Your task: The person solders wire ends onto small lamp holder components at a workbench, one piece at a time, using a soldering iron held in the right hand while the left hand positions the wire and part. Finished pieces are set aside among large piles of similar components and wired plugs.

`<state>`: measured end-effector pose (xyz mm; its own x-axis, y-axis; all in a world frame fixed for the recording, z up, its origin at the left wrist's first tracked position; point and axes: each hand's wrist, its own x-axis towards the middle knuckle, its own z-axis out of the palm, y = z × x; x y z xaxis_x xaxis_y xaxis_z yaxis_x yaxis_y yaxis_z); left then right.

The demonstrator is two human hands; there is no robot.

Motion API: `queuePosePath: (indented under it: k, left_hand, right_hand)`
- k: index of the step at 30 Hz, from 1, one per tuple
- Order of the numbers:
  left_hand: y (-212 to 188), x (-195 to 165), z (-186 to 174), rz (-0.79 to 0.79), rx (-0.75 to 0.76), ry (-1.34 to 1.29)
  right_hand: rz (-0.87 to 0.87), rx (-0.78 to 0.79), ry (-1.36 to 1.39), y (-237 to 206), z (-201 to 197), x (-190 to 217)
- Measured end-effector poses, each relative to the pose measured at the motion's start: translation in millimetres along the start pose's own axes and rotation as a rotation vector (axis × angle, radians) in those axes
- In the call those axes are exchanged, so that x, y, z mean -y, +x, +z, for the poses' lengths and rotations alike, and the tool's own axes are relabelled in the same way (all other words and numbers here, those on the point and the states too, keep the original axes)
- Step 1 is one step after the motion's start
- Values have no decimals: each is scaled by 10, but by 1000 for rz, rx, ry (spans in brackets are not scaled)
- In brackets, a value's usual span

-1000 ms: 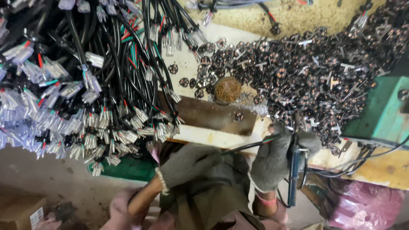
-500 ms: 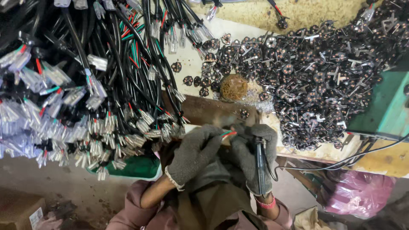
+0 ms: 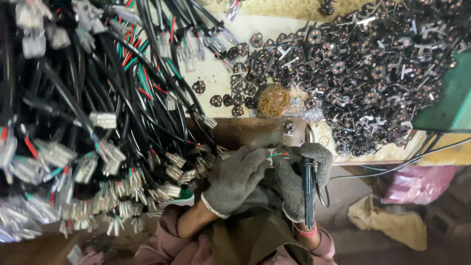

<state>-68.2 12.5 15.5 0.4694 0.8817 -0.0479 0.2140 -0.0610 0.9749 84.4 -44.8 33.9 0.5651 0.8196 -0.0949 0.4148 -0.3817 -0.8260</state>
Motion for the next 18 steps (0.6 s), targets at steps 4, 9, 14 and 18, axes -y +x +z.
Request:
queuePosePath:
  k: [4,9,14,18]
  left_hand:
    - [65,17,47,-61,-150,-126]
    - [43,65,65,-112,-59,-134]
    - [-30,62,177,24,124,209]
    - [-61,-44,316,-31,155,247]
  right_hand:
    - [242,-39,48,-72,36,118]
    - [5,-83,76,-134,-5,41]
    - [-75,104,-226,-3,-217,-182]
    - [-24,308,-474,144,-409,-331]
